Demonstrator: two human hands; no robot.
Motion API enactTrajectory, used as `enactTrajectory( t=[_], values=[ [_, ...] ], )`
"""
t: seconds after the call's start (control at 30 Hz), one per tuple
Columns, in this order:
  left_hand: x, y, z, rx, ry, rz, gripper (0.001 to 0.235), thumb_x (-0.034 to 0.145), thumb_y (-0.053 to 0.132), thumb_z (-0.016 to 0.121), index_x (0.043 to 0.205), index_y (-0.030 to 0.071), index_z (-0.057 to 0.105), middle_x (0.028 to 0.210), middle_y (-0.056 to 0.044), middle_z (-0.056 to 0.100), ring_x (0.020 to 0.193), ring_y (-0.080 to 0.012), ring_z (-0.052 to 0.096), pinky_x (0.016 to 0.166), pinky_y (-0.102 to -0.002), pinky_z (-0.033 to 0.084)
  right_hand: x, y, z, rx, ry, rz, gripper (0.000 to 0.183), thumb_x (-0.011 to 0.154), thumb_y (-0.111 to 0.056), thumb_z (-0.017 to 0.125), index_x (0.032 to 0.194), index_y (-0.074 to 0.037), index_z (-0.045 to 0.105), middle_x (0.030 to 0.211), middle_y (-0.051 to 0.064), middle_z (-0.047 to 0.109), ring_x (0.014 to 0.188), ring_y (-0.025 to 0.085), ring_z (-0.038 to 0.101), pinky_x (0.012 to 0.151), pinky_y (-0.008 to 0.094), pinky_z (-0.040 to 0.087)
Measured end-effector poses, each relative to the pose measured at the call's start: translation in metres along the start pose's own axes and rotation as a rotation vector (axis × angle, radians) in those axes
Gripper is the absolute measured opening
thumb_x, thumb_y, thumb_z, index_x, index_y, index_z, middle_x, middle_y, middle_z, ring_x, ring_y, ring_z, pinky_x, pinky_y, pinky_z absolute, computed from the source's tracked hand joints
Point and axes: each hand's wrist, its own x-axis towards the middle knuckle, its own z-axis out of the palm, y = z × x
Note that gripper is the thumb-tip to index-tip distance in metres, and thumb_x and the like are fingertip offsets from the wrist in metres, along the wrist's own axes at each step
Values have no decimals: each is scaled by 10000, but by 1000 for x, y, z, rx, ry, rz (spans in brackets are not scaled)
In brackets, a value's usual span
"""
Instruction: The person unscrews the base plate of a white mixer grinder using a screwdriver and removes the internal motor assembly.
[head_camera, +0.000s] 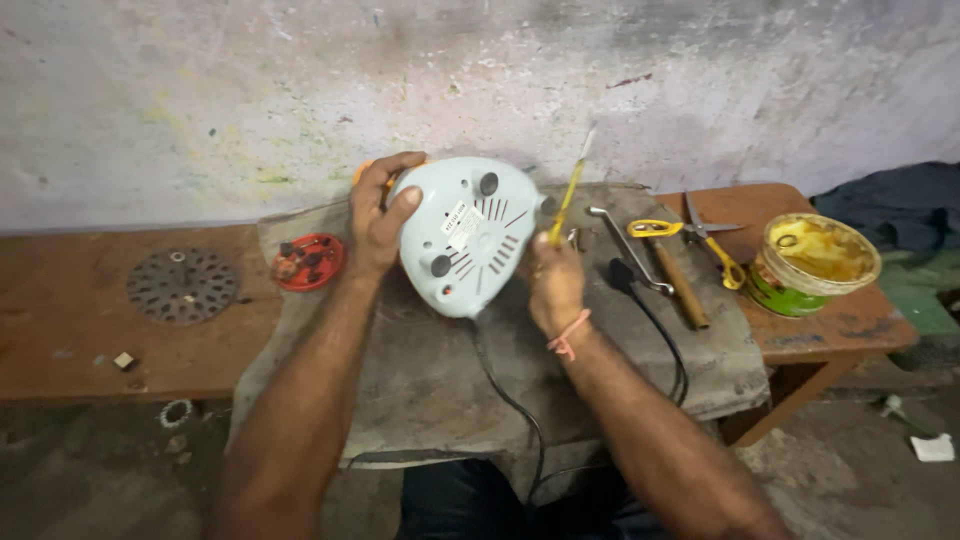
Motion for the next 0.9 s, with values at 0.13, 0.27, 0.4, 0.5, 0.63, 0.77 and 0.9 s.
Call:
enactTrajectory(
  t=[0.13, 0.27, 0.4, 0.5, 0.63, 0.77, 0.9],
  values=[
    [-23, 7, 15, -160, 90, 90, 729, 939, 402, 706, 1478, -21, 460, 1431, -148, 554, 1324, -240, 549, 1174, -394, 453, 11, -38, -2, -181, -76, -233, 216, 1126, -156, 604, 1202, 44, 629, 1043, 107, 571, 900, 188, 513, 784, 348, 442],
    [-56, 9, 51, -222, 161, 118, 1021, 858, 462, 801, 1608, -28, 312, 1652, -191, 379, 1543, -294, 390, 1319, -427, 308, 18, -85, 19, -211, -216, -306, 344, 1021, -158, 568, 1329, -6, 591, 1210, 55, 674, 1078, 123, 627, 982, 278, 504],
    [-91, 4, 72, -77, 132, 79, 1299, 771, 457, 910, 1665, -9, 91, 1733, -212, 176, 1615, -327, 249, 1346, -466, 252, 24, -123, 32, -421, -351, -384, 353, 1046, -147, 614, 1351, 30, 581, 1226, 57, 654, 1087, 114, 592, 988, 283, 495],
    [-111, 3, 81, 182, 117, 82, 1375, 759, 443, 934, 1668, -8, 5, 1748, -253, 98, 1637, -380, 186, 1346, -495, 232, 29, -137, 47, -569, -449, -396, 323, 1050, -123, 650, 1330, 32, 609, 1114, 57, 598, 973, 126, 532, 878, 299, 472],
    [-125, 4, 99, 444, 193, 94, 1410, 702, 459, 953, 1650, -13, 21, 1706, -311, 127, 1603, -469, 203, 1321, -546, 228, 40, -150, 80, -944, -573, -523, 203, 1032, -134, 674, 1025, 23, 545, 1239, 31, 688, 871, 116, 594, 804, 296, 549],
    [-126, -2, 117, 619, 308, -31, 1439, 639, 521, 957, 1614, -29, 53, 1645, -328, 207, 1528, -503, 267, 1263, -607, 248, 49, -153, 106, -1040, -627, -565, 196, 1028, -126, 683, 1124, -15, 554, 1000, 177, 663, 824, 150, 575, 752, 336, 521],
    [-119, -1, 122, 713, 293, 0, 1426, 690, 564, 917, 1598, -75, 22, 1637, -366, 175, 1517, -544, 234, 1240, -673, 182, 57, -151, 121, -958, -676, -662, 202, 1038, -106, 685, 1101, -8, 520, 1195, 149, 735, 996, 168, 664, 879, 347, 559]
  ],
)
